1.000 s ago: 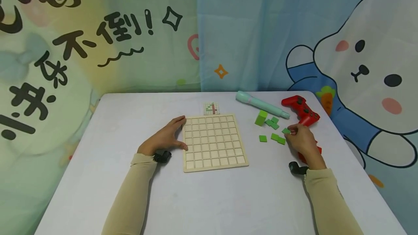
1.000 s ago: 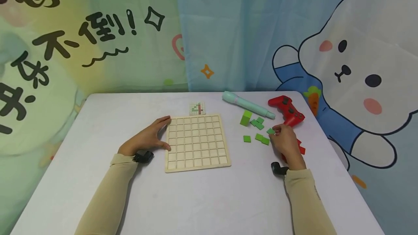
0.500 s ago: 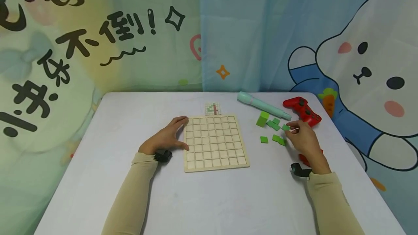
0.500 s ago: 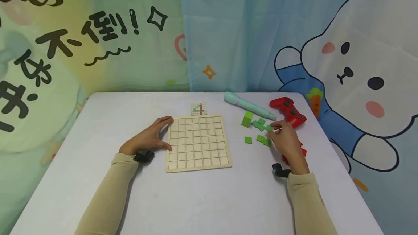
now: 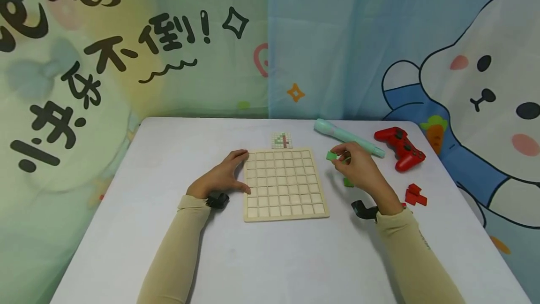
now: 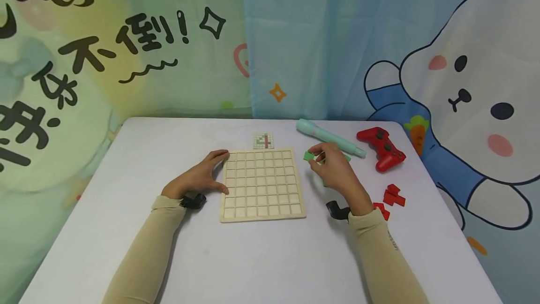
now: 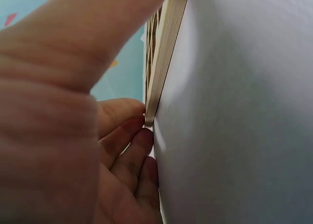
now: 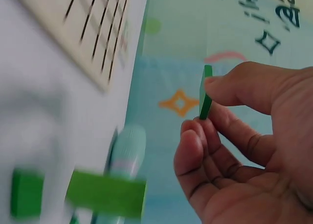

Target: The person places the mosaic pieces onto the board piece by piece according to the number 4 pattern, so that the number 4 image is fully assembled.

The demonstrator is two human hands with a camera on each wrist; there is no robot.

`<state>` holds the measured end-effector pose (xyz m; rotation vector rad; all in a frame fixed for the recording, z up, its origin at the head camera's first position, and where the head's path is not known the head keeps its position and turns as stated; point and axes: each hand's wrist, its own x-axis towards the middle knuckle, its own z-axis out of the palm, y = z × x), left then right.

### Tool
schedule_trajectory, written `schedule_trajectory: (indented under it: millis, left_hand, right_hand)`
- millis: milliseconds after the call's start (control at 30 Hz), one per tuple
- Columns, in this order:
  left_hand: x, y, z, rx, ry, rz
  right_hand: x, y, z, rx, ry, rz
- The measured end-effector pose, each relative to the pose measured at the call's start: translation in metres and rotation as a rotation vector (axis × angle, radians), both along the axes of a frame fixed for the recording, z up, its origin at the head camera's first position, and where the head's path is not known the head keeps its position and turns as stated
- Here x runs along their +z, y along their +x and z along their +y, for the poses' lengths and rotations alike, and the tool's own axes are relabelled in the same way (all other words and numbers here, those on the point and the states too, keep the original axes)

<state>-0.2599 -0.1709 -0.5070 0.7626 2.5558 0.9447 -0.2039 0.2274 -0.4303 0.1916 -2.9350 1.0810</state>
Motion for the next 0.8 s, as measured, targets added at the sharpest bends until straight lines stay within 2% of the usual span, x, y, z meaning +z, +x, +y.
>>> schedule_trajectory:
  millis: [200,367,533,700,800]
  left_hand:
    - [0.001,0.001,0.001,0.015,-0.004,-0.007]
    - [0.000,0.000,0.001,0.021,-0.005,-0.016]
    - [-0.002,-0.001,0.000,0.022,-0.010,-0.005]
    - [-0.004,-0.001,-0.001,0.019,-0.002,-0.012]
    - [-0.003,-0.001,0.000,0.019,-0.002,-0.011]
  right_hand:
    - [-0.004,-0.024,-0.035,0.126,0.003,0.038]
    - [-0.011,-0.050,-0.058,0.235,0.094,-0.030]
    - [-0.017,-0.073,-0.071,0.288,0.158,-0.116]
    - [-0.022,-0.085,-0.078,0.321,0.173,-0.193]
    - [-0.025,-0.089,-0.079,0.338,0.195,-0.210]
